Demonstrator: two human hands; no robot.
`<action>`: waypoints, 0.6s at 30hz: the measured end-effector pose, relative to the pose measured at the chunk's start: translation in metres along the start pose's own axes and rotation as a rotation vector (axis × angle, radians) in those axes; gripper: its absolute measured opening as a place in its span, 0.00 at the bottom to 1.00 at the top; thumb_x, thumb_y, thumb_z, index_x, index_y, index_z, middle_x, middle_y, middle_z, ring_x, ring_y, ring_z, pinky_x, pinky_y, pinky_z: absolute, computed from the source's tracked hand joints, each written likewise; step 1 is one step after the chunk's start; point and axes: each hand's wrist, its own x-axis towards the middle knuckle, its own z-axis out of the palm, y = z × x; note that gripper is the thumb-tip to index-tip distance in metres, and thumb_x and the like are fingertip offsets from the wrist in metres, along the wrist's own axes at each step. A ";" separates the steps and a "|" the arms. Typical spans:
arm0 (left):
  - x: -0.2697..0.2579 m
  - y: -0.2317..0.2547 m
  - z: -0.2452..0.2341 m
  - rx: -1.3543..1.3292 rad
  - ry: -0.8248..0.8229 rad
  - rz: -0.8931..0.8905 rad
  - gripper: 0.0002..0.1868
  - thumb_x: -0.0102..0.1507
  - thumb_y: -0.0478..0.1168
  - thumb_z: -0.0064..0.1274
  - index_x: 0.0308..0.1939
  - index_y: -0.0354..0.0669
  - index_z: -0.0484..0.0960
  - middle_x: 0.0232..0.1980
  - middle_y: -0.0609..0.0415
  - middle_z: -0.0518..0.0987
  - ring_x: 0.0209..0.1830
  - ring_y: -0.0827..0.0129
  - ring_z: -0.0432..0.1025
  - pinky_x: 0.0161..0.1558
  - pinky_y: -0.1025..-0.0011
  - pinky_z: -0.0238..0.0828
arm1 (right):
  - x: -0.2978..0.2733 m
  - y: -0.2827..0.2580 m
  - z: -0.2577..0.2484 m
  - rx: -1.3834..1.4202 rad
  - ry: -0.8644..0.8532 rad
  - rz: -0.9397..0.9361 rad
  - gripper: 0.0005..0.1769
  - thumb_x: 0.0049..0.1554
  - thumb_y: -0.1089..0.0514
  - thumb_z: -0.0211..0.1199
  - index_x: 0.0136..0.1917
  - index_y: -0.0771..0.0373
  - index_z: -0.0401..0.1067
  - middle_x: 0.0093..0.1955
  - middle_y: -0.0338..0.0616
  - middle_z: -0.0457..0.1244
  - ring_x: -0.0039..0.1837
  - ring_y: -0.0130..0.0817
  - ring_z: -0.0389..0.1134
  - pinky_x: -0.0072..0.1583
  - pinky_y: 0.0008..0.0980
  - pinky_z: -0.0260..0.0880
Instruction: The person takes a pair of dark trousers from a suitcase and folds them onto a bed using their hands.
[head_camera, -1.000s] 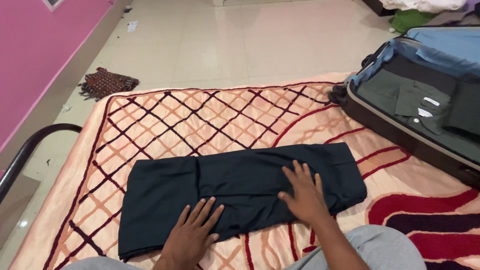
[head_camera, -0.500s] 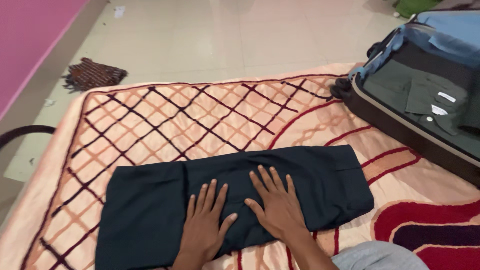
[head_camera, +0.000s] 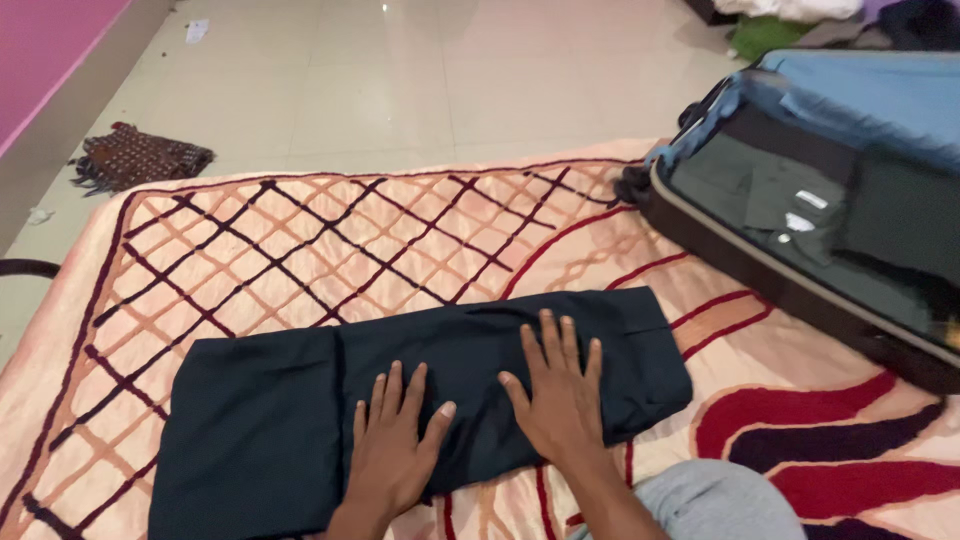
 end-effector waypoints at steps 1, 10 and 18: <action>-0.004 0.005 0.003 0.007 0.038 0.033 0.39 0.67 0.67 0.35 0.79 0.60 0.52 0.84 0.54 0.44 0.84 0.57 0.36 0.77 0.52 0.29 | 0.000 0.005 -0.006 -0.022 0.046 0.061 0.40 0.58 0.35 0.55 0.77 0.55 0.57 0.83 0.50 0.43 0.83 0.51 0.38 0.76 0.62 0.32; -0.008 0.008 0.015 0.097 -0.031 0.058 0.39 0.68 0.65 0.29 0.81 0.62 0.48 0.84 0.56 0.40 0.83 0.59 0.32 0.76 0.50 0.24 | 0.026 0.138 -0.029 0.257 -0.172 0.602 0.47 0.54 0.37 0.65 0.78 0.61 0.56 0.72 0.63 0.59 0.72 0.60 0.61 0.70 0.53 0.62; -0.009 0.009 0.026 0.126 0.023 0.051 0.38 0.68 0.64 0.30 0.81 0.62 0.48 0.85 0.56 0.41 0.83 0.59 0.33 0.76 0.50 0.24 | 0.012 0.148 -0.010 0.297 -0.099 0.560 0.32 0.55 0.46 0.66 0.70 0.57 0.67 0.63 0.57 0.67 0.66 0.56 0.67 0.65 0.49 0.67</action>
